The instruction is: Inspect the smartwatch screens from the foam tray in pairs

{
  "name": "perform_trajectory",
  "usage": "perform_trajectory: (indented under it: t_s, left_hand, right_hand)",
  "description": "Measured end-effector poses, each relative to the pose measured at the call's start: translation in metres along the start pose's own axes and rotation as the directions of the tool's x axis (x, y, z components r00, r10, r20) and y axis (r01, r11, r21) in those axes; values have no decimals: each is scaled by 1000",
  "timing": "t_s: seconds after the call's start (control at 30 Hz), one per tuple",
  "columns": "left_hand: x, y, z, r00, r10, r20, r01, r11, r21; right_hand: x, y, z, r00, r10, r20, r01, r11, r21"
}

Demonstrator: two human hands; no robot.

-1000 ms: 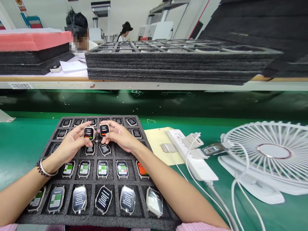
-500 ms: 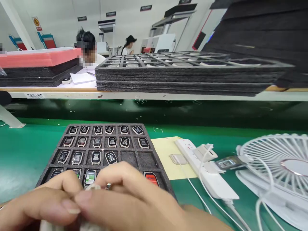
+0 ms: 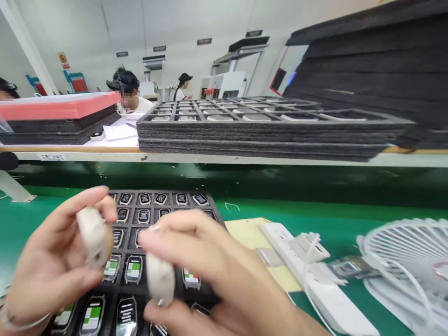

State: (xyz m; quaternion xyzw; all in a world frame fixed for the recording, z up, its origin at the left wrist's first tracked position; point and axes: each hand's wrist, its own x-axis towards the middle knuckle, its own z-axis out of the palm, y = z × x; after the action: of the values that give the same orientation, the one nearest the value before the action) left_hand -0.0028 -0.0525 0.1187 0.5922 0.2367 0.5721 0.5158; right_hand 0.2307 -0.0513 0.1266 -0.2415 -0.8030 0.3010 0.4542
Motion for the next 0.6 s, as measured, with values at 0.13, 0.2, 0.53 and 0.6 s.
perform_trajectory:
  t_s: [0.13, 0.2, 0.53, 0.6]
  left_hand:
    - [33, -31, -16, 990, -132, -41, 125, 983, -135]
    - [39, -44, -21, 974, -215, -72, 202, 967, -153]
    - [42, -73, -26, 890, -411, -198, 376, 906, -193]
    - [44, -71, -26, 875, -436, -213, 388, 892, -233]
  right_hand:
    - [24, 30, 4, 985, 170, -10, -153, 908, 389]
    - [33, 46, 9, 945, 305, 118, -315, 748, 584]
    - [37, 97, 15, 762, 589, 269, -532, 332, 779]
    - [38, 101, 15, 755, 601, 263, -525, 313, 791]
